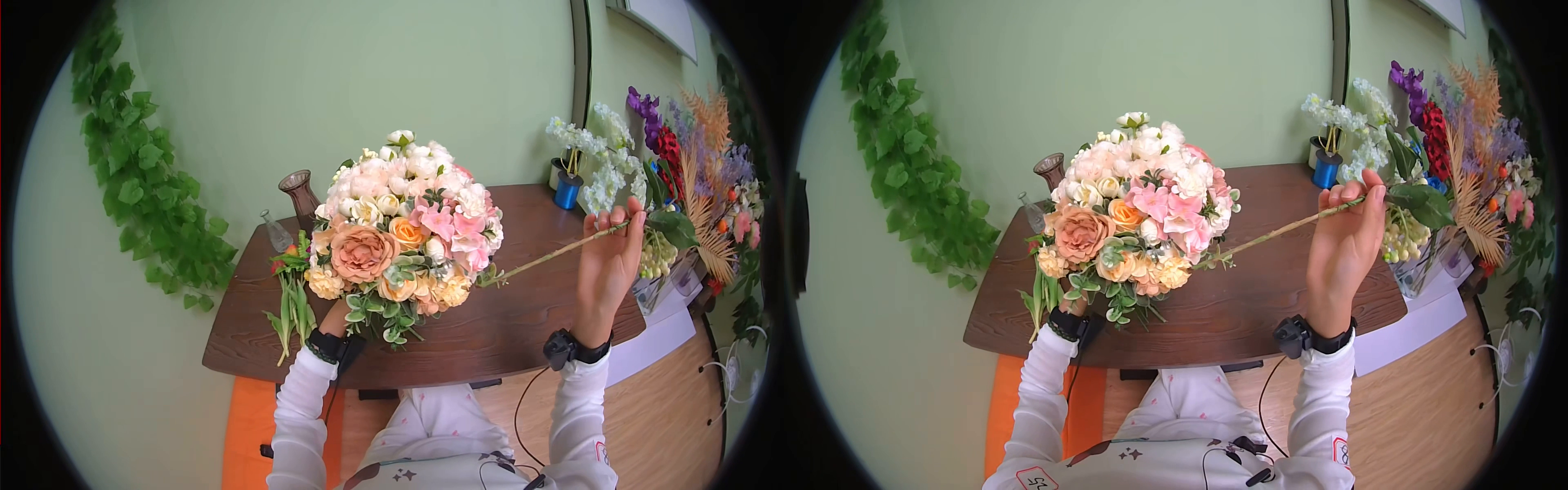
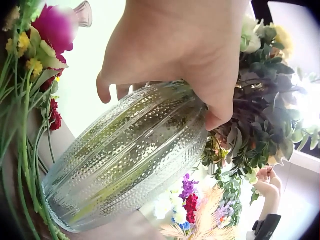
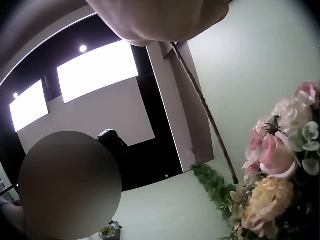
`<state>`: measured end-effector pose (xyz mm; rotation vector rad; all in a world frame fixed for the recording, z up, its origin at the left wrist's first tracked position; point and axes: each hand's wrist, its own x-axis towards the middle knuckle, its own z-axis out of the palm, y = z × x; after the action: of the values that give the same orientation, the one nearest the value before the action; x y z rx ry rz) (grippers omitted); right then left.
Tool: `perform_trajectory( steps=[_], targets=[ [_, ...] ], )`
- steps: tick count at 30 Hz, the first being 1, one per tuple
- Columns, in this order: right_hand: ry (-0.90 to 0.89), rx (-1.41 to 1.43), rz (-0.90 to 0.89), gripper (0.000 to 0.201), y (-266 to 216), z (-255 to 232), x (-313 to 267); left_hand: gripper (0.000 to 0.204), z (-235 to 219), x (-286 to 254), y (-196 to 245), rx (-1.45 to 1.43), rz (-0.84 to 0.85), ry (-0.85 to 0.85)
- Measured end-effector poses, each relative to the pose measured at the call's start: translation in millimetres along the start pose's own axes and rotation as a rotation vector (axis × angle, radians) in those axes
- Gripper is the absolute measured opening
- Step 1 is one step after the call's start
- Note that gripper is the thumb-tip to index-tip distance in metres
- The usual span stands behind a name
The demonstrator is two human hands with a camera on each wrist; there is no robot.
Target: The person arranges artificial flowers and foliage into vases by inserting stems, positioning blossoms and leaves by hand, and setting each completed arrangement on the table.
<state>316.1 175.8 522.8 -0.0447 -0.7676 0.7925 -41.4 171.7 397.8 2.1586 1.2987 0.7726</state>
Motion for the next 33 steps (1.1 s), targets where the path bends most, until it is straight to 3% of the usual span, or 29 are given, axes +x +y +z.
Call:
perform_trajectory(
  steps=[8,15,17,20,22,23,25,26,27,29,33],
  targets=[
    [0.077,0.031,-0.017,0.026,5,5,2,0.036,-11,-6,5,0.028,-0.075,-0.044],
    [0.151,0.049,-0.069,0.028,15,8,9,0.037,-46,-29,-3,0.065,-0.144,-0.052],
    [0.159,0.063,-0.082,0.028,19,10,11,0.035,-64,-45,13,0.104,-0.23,-0.085],
    [0.155,0.098,-0.098,0.027,24,8,13,0.027,-82,-63,40,0.071,-0.347,0.033],
    [0.167,0.137,-0.115,0.026,27,5,14,0.016,-89,-67,64,0.017,-0.344,0.472],
    [0.167,0.141,-0.111,0.026,29,5,14,0.009,-87,-63,80,0.112,-0.208,0.668],
    [0.214,0.148,-0.113,0.026,31,2,14,0.008,-84,-59,102,0.277,-0.034,0.858],
    [0.212,0.146,-0.11,0.027,33,-2,15,0.014,-82,-59,110,0.356,0.06,0.868],
    [0.209,0.15,-0.102,0.027,34,-5,14,0.014,-80,-57,118,0.359,0.052,0.873],
    [0.218,0.132,-0.093,0.027,37,-8,14,0.034,-78,-47,132,0.724,0.407,0.715],
    [0.216,0.147,-0.064,0.026,37,-10,15,0.054,-69,-33,138,0.822,0.466,0.558]
  ],
)
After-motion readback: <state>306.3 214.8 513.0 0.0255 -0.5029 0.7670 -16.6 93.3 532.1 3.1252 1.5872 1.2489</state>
